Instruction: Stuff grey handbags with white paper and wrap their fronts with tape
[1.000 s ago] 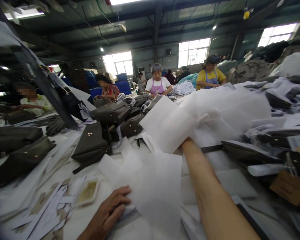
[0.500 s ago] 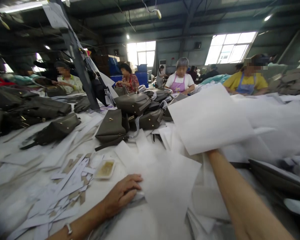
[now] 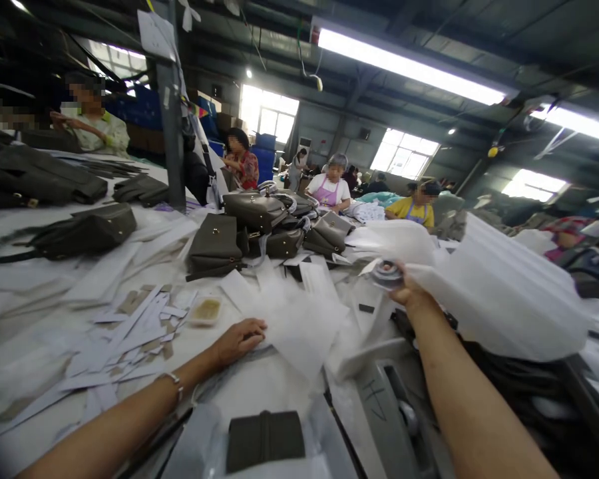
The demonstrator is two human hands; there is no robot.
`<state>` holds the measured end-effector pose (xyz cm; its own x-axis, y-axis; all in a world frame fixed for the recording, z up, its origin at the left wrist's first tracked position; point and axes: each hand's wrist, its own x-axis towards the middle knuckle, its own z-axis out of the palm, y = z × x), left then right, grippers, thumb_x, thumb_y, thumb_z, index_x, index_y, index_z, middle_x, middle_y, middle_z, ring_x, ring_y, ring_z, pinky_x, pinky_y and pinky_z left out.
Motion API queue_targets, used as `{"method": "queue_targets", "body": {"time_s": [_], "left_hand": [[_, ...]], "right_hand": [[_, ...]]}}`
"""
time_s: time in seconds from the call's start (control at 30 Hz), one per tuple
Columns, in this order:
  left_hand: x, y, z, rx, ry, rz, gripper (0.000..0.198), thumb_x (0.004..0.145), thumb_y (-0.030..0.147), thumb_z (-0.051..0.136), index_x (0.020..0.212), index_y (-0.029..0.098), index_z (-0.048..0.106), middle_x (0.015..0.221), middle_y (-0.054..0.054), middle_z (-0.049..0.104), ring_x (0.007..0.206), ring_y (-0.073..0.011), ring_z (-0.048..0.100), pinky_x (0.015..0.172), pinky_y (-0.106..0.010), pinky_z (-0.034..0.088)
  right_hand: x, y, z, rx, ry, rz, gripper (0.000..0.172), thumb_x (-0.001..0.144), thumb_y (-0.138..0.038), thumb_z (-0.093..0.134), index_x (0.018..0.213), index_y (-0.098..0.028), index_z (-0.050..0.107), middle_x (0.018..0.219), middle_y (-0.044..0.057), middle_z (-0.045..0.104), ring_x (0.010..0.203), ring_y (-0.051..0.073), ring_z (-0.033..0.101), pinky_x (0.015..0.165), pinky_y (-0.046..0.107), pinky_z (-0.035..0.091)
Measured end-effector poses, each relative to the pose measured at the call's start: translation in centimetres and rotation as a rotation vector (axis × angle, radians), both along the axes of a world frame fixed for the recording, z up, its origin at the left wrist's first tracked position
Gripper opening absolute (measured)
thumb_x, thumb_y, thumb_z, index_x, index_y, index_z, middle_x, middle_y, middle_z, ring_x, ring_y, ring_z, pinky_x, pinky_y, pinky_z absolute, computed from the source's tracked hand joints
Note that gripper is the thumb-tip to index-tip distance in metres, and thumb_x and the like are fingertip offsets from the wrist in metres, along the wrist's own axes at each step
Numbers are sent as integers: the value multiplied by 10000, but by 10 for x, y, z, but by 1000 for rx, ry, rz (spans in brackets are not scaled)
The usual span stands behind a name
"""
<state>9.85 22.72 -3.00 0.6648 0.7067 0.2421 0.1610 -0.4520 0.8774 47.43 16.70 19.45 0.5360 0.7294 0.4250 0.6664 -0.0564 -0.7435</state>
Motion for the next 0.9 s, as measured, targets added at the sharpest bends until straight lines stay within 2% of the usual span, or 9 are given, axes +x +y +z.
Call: {"method": "queue_targets", "body": {"time_s": [0.07, 0.17, 0.27, 0.4, 0.53, 0.6, 0.67, 0.8, 0.9], "left_hand": [[1, 2, 9, -43, -14, 0, 280, 827, 428, 570, 785, 173, 678, 1007, -85, 697, 1030, -245, 619, 974, -362, 456], [0, 0, 36, -108, -46, 15, 334, 827, 477, 571, 823, 162, 680, 882, -61, 696, 909, -237, 631, 901, -369, 483], [-6, -14, 72, -172, -129, 22, 411, 842, 488, 588, 1075, 156, 656, 1082, -89, 685, 1039, -236, 609, 943, -357, 458], [-9, -36, 112, -276, -239, 12, 604, 874, 518, 576, 1357, 172, 470, 1344, -146, 558, 1129, -214, 589, 881, -312, 484], [-10, -43, 119, -352, -250, 41, 418, 841, 452, 628, 1124, 145, 605, 1047, -84, 673, 891, -157, 635, 754, -257, 495], [-12, -39, 113, -383, -226, 102, 309, 788, 387, 686, 936, 122, 626, 820, -41, 657, 724, -131, 609, 659, -228, 481], [-14, -33, 105, -408, -196, 201, 297, 743, 349, 728, 884, 122, 599, 705, -3, 600, 611, -110, 556, 569, -206, 451], [-24, -24, 94, -448, -146, 365, 493, 747, 358, 735, 1127, 140, 508, 766, 12, 575, 582, -100, 536, 491, -179, 436], [-37, -28, 91, -495, -98, 335, 590, 845, 395, 631, 1322, 169, 368, 882, -29, 615, 652, -127, 605, 519, -206, 504]], "right_hand": [[-19, -6, 7, 11, 204, 57, 343, 984, -410, 467, 825, -158, 638, 734, 38, 664, 640, 158, 619, 659, 358, 561], [-57, -15, 9, 5, 454, 176, 401, 972, -467, 462, 695, -196, 567, 539, -20, 548, 518, 130, 543, 626, 315, 565], [-102, -23, 2, -48, 647, 316, 400, 916, -538, 546, 705, -199, 572, 549, -24, 544, 511, 119, 540, 596, 272, 559], [-165, -27, -23, -222, 834, 558, 446, 729, -605, 746, 719, -186, 593, 585, -19, 578, 512, 108, 537, 570, 244, 535], [-210, -22, -56, -377, 207, 610, 649, 805, -801, 448, 727, -181, 623, 627, 25, 626, 538, 142, 555, 529, 264, 471], [-216, -16, -68, -385, -60, 536, 666, 821, -799, 394, 735, -191, 654, 672, 38, 658, 634, 184, 607, 595, 283, 470], [-208, -10, -76, -394, -180, 413, 592, 826, -745, 446, 764, -207, 687, 725, 59, 683, 765, 244, 641, 687, 320, 466], [-168, -7, -88, -442, -361, 161, 473, 854, -572, 477, 982, -184, 716, 982, 181, 710, 981, 373, 625, 830, 475, 437], [-139, -16, -100, -427, -524, 105, 528, 828, -490, 508, 1189, -132, 649, 1220, 224, 641, 1127, 414, 565, 932, 555, 395]]}}
